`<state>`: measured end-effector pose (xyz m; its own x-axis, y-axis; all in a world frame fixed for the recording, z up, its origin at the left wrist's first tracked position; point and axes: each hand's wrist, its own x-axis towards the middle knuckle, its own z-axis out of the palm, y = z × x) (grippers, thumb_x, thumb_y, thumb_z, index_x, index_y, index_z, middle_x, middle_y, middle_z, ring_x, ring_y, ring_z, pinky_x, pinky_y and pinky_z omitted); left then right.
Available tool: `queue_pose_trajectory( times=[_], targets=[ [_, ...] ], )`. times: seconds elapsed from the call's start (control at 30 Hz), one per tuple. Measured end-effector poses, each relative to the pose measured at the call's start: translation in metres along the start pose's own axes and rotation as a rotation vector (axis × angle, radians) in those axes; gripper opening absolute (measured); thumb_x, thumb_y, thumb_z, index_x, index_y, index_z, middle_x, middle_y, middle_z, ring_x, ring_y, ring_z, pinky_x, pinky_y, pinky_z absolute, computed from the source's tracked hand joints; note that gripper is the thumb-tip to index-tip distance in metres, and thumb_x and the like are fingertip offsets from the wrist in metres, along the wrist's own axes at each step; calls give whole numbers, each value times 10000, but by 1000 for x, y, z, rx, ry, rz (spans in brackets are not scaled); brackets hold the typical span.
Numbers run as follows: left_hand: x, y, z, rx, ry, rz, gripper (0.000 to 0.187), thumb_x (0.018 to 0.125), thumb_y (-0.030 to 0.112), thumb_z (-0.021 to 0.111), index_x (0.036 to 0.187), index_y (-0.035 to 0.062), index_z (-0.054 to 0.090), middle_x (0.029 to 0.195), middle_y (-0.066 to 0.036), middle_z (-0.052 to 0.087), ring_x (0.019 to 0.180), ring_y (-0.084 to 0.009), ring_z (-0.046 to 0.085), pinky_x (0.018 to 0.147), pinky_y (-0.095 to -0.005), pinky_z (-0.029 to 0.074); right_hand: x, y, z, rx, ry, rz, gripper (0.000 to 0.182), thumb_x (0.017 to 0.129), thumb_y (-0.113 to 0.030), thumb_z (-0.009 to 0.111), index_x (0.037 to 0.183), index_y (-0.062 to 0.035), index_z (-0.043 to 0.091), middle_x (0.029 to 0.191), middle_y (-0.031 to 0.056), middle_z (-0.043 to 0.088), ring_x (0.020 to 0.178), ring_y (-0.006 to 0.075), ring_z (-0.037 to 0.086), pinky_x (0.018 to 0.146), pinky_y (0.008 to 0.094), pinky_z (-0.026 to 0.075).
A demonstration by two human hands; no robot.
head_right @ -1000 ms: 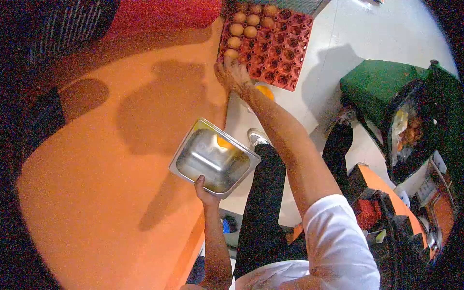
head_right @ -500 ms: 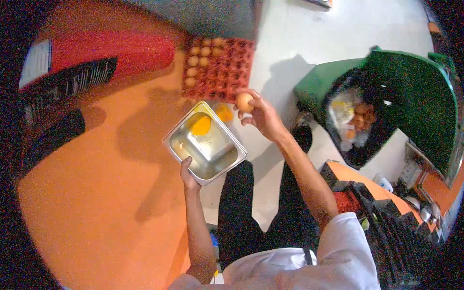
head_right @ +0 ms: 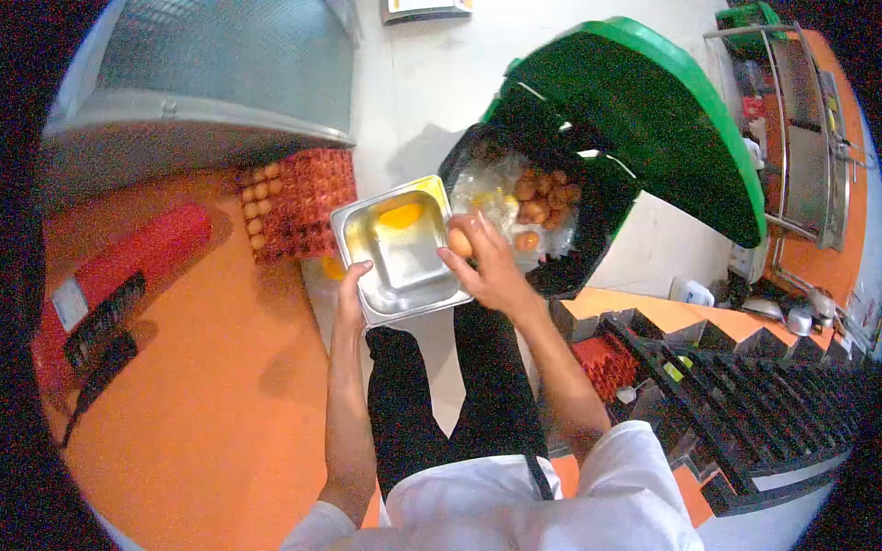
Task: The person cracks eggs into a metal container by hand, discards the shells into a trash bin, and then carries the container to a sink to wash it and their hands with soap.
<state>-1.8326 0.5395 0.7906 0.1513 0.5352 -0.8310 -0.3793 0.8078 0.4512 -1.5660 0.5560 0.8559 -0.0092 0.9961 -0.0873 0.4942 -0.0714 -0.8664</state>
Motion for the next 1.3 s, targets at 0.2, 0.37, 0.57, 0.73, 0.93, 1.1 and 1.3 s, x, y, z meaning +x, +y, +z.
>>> queue_pose_trajectory(
  times=[0.2, 0.37, 0.57, 0.73, 0.93, 1.1, 1.3],
  targets=[
    [41, -11, 48, 92, -67, -57, 528, 899, 310, 609, 1294, -29, 519, 1150, -128, 620, 1019, -215, 624, 889, -335, 518, 3, 62, -43, 400, 93, 418, 314, 919, -179, 665, 1179, -65, 528, 992, 82, 574, 916, 179, 575, 806, 310, 476],
    [59, -15, 86, 371, -148, -3, 688, 885, 318, 590, 1429, -53, 392, 1323, -162, 529, 1232, -250, 496, 1063, -342, 376, 1, 63, -101, 805, -52, 608, 332, 975, -210, 599, 1271, -112, 482, 1006, 36, 549, 838, 95, 520, 718, 253, 447],
    [63, -21, 133, 537, -233, 107, 820, 850, 304, 581, 1515, -47, 254, 1450, -221, 442, 1350, -294, 411, 1132, -359, 297, 3, 69, -93, 285, -169, 514, 359, 974, -252, 603, 1262, -78, 477, 1047, 100, 605, 920, 195, 599, 789, 319, 479],
    [66, -29, 150, 578, -337, 204, 927, 812, 289, 599, 1554, -36, 148, 1544, -271, 317, 1428, -337, 335, 1166, -376, 259, 9, 64, -74, 68, -151, 488, 345, 960, -254, 610, 1224, -63, 499, 1041, 195, 661, 958, 339, 664, 820, 409, 504],
    [70, -52, 146, 759, -250, 367, 933, 819, 253, 629, 1560, -14, 129, 1560, -295, 276, 1454, -388, 292, 1189, -418, 234, 4, 76, -54, -83, -60, 391, 343, 959, -301, 593, 1196, -64, 523, 969, 215, 697, 898, 412, 691, 767, 463, 533],
    [68, -57, 143, 723, -215, 390, 943, 795, 211, 632, 1571, 14, 132, 1561, -253, 304, 1436, -342, 333, 1189, -398, 244, -1, 71, -44, -179, 83, 473, 330, 970, -351, 562, 1112, -56, 608, 913, 214, 713, 815, 401, 702, 736, 456, 539],
    [71, -62, 136, 705, -188, 416, 942, 799, 203, 644, 1572, 22, 138, 1570, -248, 292, 1454, -336, 305, 1195, -415, 234, 10, 30, -51, -366, 73, 725, 340, 987, -365, 534, 1088, -62, 648, 797, 242, 680, 714, 389, 681, 649, 474, 499]
  ],
)
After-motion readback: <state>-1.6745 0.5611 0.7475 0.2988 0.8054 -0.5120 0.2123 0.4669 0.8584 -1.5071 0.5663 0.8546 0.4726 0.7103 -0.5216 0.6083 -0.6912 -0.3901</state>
